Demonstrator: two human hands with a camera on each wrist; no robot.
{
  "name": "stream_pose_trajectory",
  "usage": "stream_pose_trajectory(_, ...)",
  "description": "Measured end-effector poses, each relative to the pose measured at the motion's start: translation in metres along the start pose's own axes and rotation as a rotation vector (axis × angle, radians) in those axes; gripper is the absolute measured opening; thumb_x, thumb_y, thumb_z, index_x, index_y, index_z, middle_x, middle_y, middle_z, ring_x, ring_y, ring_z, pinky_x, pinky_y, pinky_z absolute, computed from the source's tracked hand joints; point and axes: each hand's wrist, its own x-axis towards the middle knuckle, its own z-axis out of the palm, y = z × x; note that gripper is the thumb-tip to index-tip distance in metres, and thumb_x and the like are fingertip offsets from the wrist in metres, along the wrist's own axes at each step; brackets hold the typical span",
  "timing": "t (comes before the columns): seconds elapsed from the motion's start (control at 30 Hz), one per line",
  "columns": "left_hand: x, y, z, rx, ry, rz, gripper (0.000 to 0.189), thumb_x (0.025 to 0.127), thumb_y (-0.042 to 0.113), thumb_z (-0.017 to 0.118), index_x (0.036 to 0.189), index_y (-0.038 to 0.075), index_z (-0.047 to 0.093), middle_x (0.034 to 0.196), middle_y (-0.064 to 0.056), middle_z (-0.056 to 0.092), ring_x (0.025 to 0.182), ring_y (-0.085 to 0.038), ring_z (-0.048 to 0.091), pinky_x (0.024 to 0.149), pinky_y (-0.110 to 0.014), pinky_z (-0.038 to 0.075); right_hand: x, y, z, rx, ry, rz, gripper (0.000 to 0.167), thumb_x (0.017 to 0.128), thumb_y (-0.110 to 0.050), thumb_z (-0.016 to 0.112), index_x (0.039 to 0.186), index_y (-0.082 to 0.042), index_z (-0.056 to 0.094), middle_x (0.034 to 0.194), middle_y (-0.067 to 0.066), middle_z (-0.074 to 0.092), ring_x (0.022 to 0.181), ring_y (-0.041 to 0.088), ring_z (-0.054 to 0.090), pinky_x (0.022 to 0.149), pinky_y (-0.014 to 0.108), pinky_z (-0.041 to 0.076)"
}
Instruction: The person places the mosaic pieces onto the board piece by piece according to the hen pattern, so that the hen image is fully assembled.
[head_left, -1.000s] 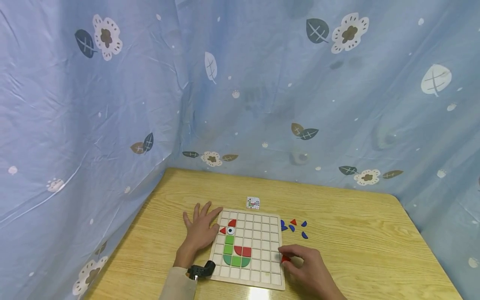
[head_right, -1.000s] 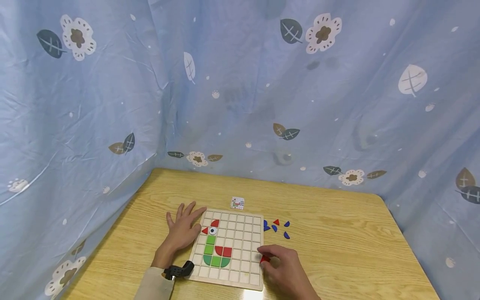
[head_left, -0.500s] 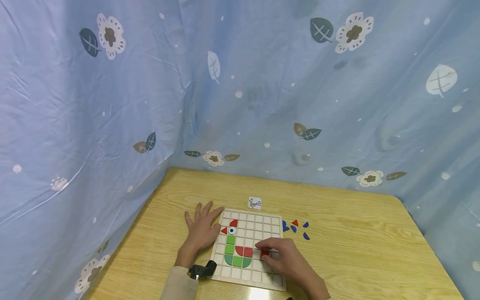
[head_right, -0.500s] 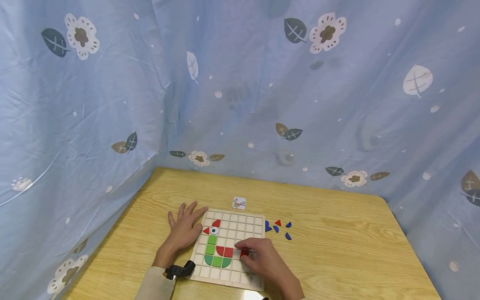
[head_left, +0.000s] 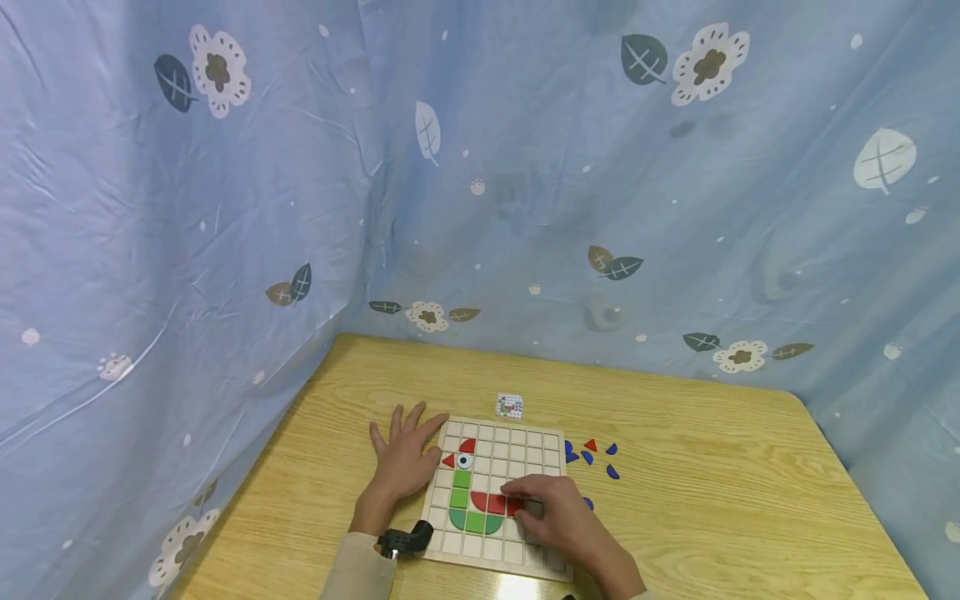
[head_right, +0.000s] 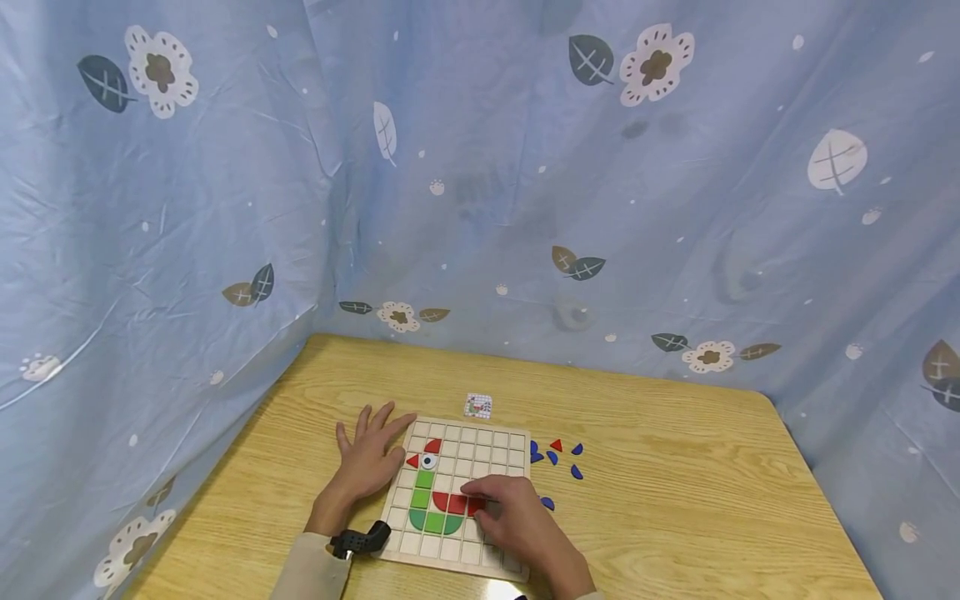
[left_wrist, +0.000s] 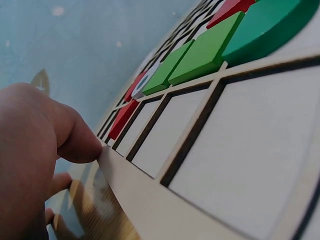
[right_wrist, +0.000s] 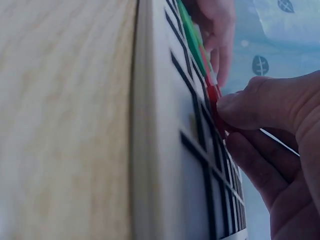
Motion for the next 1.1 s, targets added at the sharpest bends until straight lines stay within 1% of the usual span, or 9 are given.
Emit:
stream_pose_trajectory(0.33,0.000,0.001,0.000,0.005,-0.003,0.000,0.057,0.097,0.015,0.062,0.153,0.023,0.066,0.173,-0.021,0.041,0.165,-0.057,0.016,0.120,-0.088,-0.010,0.001,0.002,0.005,0.013,0.054,-0.015,0.035,0.088,0.005,0.084,0.119,-0.009,0.083,0.114,-0.005,0.083,0.107,0.008,0.078,0.095,0.032,0.065)
stream_pose_trajectory(0.4,0.000,0.002,0.001,0.003,-0.003,0.001,0.057,0.097,0.016,0.062,0.153,0.022,0.066,0.173,-0.021,0.041,0.165,-0.057,0.016,0.120,-0.088,-0.010,-0.002,0.002,0.003,0.031,0.071,0.010,0.035,0.089,0.002,0.084,0.121,-0.010,0.082,0.116,-0.005,0.083,0.107,0.010,0.078,0.095,0.033,0.065)
stream_pose_trajectory(0.47,0.000,0.003,0.001,0.000,-0.002,0.003,0.057,0.097,0.016,0.062,0.153,0.022,0.066,0.173,-0.021,0.041,0.165,-0.057,0.016,0.120,-0.088,-0.010,-0.009,0.003,-0.001,0.079,0.091,0.062,0.036,0.090,-0.006,0.086,0.124,-0.013,0.082,0.119,-0.005,0.083,0.108,0.013,0.079,0.096,0.033,0.065)
stream_pose_trajectory(0.6,0.000,0.003,0.002,-0.002,-0.001,0.004,0.056,0.097,0.016,0.062,0.153,0.021,0.066,0.173,-0.022,0.041,0.165,-0.057,0.016,0.120,-0.088,-0.011,-0.028,0.011,-0.016,0.268,0.126,0.200,0.042,0.092,-0.019,0.089,0.133,-0.016,0.079,0.129,-0.001,0.081,0.116,0.019,0.078,0.103,0.029,0.061)
stream_pose_trajectory(0.7,0.000,0.003,0.002,-0.002,0.009,0.010,0.056,0.097,0.016,0.062,0.153,0.020,0.066,0.173,-0.022,0.041,0.165,-0.058,0.016,0.119,-0.088,-0.011,-0.044,0.021,-0.032,0.410,0.152,0.247,0.047,0.093,-0.016,0.087,0.139,-0.009,0.075,0.137,0.011,0.077,0.122,0.022,0.077,0.105,0.027,0.060)
stream_pose_trajectory(0.8,0.001,0.003,0.001,0.002,0.015,0.015,0.056,0.097,0.016,0.063,0.153,0.020,0.066,0.172,-0.023,0.042,0.164,-0.058,0.017,0.119,-0.088,-0.011,-0.061,0.031,-0.049,0.495,0.182,0.282,0.049,0.094,-0.010,0.085,0.141,-0.002,0.072,0.142,0.023,0.072,0.124,0.018,0.076,0.103,0.026,0.061)
stream_pose_trajectory(0.9,0.001,0.003,0.001,0.011,0.014,0.015,0.056,0.097,0.017,0.062,0.153,0.021,0.066,0.173,-0.022,0.041,0.164,-0.058,0.017,0.120,-0.088,-0.011,-0.077,0.038,-0.063,0.514,0.214,0.334,0.050,0.095,-0.008,0.084,0.142,-0.001,0.070,0.144,0.026,0.070,0.123,0.011,0.076,0.099,0.022,0.062)
stream_pose_trajectory(0.97,0.000,0.002,0.000,0.016,0.011,0.011,0.056,0.097,0.017,0.062,0.153,0.021,0.066,0.173,-0.022,0.041,0.164,-0.058,0.017,0.120,-0.088,-0.010,-0.086,0.042,-0.071,0.489,0.230,0.357,0.050,0.095,-0.008,0.083,0.143,-0.001,0.070,0.143,0.025,0.071,0.121,0.007,0.076,0.097,0.020,0.062)
stream_pose_trajectory(1.1,0.000,0.002,0.000,0.020,0.008,0.001,0.057,0.097,0.016,0.062,0.153,0.021,0.065,0.173,-0.022,0.041,0.164,-0.058,0.017,0.120,-0.088,-0.010,-0.094,0.052,-0.084,0.444,0.249,0.386,0.049,0.095,-0.011,0.084,0.142,-0.003,0.071,0.141,0.021,0.073,0.119,0.004,0.076,0.094,0.019,0.062)
